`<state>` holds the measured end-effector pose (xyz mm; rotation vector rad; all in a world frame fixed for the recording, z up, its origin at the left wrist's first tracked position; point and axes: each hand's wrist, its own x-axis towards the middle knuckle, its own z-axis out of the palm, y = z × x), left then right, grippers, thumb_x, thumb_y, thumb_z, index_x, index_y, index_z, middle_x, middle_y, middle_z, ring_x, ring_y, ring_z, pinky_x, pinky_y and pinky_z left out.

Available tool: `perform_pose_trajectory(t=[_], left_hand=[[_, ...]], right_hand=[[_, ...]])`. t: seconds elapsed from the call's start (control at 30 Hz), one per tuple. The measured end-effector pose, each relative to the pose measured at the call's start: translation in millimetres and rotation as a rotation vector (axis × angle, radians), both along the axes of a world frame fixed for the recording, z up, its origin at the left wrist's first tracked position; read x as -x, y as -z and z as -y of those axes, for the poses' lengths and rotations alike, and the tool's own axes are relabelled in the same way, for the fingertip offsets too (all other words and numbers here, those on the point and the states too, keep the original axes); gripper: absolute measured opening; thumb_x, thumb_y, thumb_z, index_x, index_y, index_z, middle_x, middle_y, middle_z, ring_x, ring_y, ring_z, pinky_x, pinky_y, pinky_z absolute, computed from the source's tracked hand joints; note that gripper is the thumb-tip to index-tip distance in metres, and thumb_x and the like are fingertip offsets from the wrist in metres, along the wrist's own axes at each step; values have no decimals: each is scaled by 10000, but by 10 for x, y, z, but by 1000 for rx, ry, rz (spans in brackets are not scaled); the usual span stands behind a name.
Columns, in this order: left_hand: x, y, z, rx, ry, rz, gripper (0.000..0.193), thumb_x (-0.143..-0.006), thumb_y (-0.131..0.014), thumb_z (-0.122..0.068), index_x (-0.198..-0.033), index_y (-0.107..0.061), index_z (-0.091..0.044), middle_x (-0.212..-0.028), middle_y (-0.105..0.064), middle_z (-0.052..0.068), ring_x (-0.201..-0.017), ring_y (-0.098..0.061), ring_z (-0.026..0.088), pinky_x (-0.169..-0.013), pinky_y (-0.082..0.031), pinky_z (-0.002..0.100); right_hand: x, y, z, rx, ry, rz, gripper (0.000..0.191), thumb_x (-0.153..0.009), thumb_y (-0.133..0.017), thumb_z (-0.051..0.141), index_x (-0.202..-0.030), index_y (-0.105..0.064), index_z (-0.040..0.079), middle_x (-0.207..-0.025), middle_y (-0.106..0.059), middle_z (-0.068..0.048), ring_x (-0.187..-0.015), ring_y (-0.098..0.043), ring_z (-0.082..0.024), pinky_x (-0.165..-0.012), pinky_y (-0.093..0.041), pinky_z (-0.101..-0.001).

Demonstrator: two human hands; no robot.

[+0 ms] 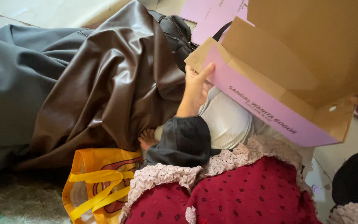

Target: The person assembles a cardboard box by folding and taping its flaps. They then place a smaller pink box inside the larger box and continue to secure the packaging.

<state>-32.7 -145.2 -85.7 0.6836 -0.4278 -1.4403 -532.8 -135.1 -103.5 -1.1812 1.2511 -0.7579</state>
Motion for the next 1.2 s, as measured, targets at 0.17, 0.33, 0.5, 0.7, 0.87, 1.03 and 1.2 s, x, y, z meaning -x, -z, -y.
perform_pose_trajectory(t=[0.17,0.33,0.5,0.7,0.87,1.03,1.2], left_hand=[[293,-254,-423,276,-251,200,922,-866,-803,-46,-1578,-220,-108,-1424,-499,102,-1309,-542,224,-1061,-502,391],[371,-403,-782,250,-267,397,898,-881,-776,-25,-1575,-209,-86,-1453,-495,135,-1327,-550,248,-1104,-484,398],[472,-508,-978,209,-276,425,898,-894,-752,-48,-1568,-160,-86,-1475,-436,126,-1338,-532,230,-1082,-495,420],[945,-638,-1352,417,-366,652,860,-945,-803,-101,-1513,-157,-98,-1375,-415,104,-1263,-474,181,-1109,-411,364],[967,-658,-1433,633,-473,1002,948,-766,-926,-173,-1433,-258,-80,-1409,-378,166,-1304,-421,280,-1134,-366,408],[643,-773,-1285,824,-453,1068,865,-752,-991,-332,-1359,-416,-105,-1421,-391,126,-1315,-453,268,-1169,-421,399],[243,-975,-1001,858,-207,1321,673,-732,-944,-370,-1292,-646,-146,-1550,-348,179,-1497,-327,395,-1266,-310,494]], right_hand=[[-155,-12,225,71,64,-95,326,-1096,-605,230,-1308,-580,-16,-1234,-656,-133,-1141,-629,-209,-1009,-473,-421],[-575,-169,196,46,230,-520,385,-1127,-594,326,-1291,-622,-21,-1157,-682,-123,-1058,-639,-217,-899,-485,-412],[-1173,-588,-184,380,415,-627,400,-1112,-487,382,-1246,-696,69,-1080,-701,-128,-946,-634,-200,-839,-479,-328],[-1840,-1238,-823,713,230,-432,412,-1033,-605,345,-1254,-639,-1,-1039,-642,-150,-967,-559,-193,-884,-448,-332],[-1798,-1153,-1088,922,159,-186,434,-973,-756,202,-1226,-538,-75,-1101,-628,-119,-1040,-602,-196,-946,-493,-353],[-1455,-933,-1220,483,321,8,388,-977,-697,67,-1282,-498,-68,-1102,-597,-90,-1033,-630,-217,-987,-512,-395],[-1092,-792,-1252,554,129,259,594,-914,-748,131,-1410,-435,38,-1107,-539,0,-1122,-624,-182,-1087,-524,-380]])
